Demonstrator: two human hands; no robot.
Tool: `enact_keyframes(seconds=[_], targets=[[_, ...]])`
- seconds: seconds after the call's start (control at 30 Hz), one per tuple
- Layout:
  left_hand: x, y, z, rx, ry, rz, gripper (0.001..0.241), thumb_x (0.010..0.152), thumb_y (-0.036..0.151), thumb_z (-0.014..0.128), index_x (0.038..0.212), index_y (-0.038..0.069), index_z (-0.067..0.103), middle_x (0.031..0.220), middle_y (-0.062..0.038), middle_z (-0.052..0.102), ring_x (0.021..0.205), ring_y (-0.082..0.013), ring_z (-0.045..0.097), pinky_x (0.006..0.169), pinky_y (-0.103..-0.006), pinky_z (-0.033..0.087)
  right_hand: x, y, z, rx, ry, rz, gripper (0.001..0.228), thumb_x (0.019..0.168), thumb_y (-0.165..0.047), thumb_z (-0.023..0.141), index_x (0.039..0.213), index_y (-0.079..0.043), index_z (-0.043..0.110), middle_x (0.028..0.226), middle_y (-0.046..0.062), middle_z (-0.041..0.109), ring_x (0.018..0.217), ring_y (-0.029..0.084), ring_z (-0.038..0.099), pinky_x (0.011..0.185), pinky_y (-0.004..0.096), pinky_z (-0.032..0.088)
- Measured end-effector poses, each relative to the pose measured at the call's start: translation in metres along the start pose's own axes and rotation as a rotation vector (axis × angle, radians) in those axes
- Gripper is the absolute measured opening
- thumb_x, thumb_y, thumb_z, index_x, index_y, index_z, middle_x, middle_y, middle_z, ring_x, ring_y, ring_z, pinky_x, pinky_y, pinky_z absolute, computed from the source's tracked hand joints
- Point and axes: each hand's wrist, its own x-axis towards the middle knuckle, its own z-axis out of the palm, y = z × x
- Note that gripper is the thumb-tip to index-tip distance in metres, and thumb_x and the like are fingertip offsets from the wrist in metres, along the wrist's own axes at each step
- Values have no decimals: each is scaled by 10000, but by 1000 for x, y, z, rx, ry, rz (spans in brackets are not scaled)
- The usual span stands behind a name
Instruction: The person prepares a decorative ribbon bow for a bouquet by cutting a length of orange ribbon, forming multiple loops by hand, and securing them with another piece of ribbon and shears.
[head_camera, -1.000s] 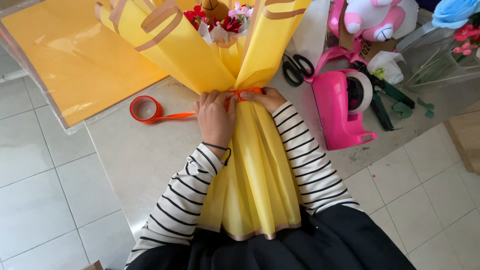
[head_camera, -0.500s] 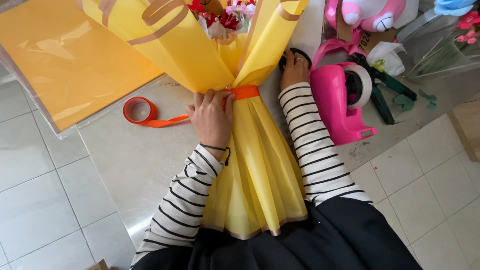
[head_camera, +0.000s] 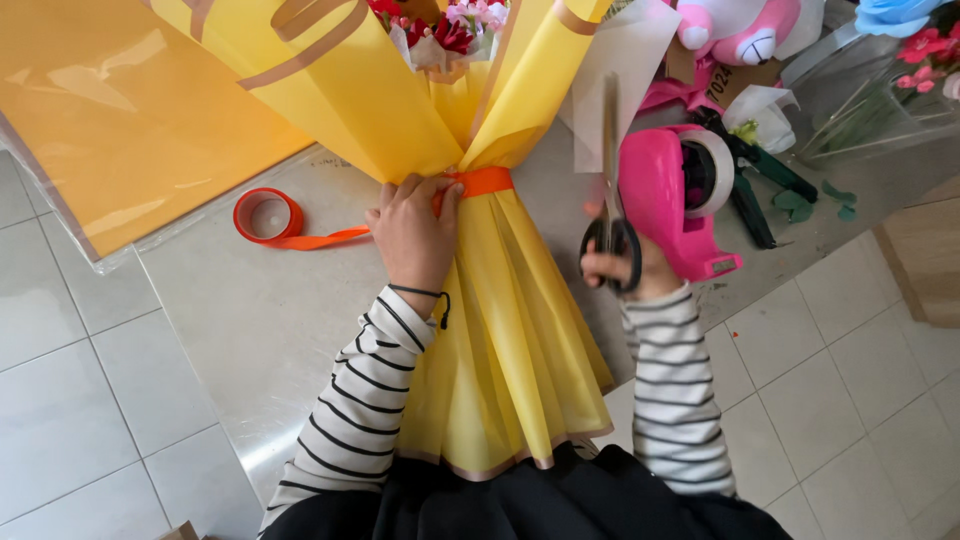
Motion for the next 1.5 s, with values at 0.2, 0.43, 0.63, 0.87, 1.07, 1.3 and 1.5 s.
enact_keyframes(seconds=[0.2,0.43,0.63,0.87,1.07,1.3,1.5], targets=[[14,-3,-20,-279,-50,-20,190,952,381,807,908,196,820,810,-49,706,809,-306,627,679,-404,470,-43,109,-15,686,-496,-78,482,1105,-190,471,1380,191,358,731,243,558,391,249,573,272,288,447],[21,-18,-14,-590,-247,-183,201,994,364,751,1044,195,847,769,-124,650,703,-325,661,643,-361,512,-59,90,16,700,-625,-23,870,1006,-656,489,1464,59,300,938,153,489,681,243,603,563,330,499],[18,-23,-22,-818,-372,-302,227,982,320,762,1100,139,832,770,-92,704,770,-118,608,684,-266,519,-53,45,18,329,-618,185,317,1115,-251,486,1249,33,520,843,147,561,578,230,645,453,284,492],[17,-28,-21,-951,-406,-301,281,957,315,815,1127,92,822,859,-109,759,841,-101,632,745,-252,557,-36,45,25,248,-610,155,418,1096,-230,546,1345,98,471,821,168,566,577,259,680,425,290,515],[23,-22,-30,-1001,-433,-289,373,950,304,824,1222,51,782,906,-105,779,879,-113,643,782,-239,571,-29,40,33,160,-529,159,370,1074,-174,589,1328,88,532,759,160,570,520,251,676,415,294,523],[23,-18,-30,-989,-443,-279,392,944,308,836,1235,53,770,946,-91,797,900,-87,654,794,-233,583,-35,34,43,84,-390,187,331,1013,-121,688,1264,80,610,645,159,587,422,250,648,318,293,487],[22,-21,-20,-983,-446,-281,380,940,303,842,1237,74,777,920,-66,799,889,-68,654,798,-224,587,-40,20,51,44,-326,226,287,994,-137,713,1201,51,645,583,153,572,349,237,619,263,284,475]])
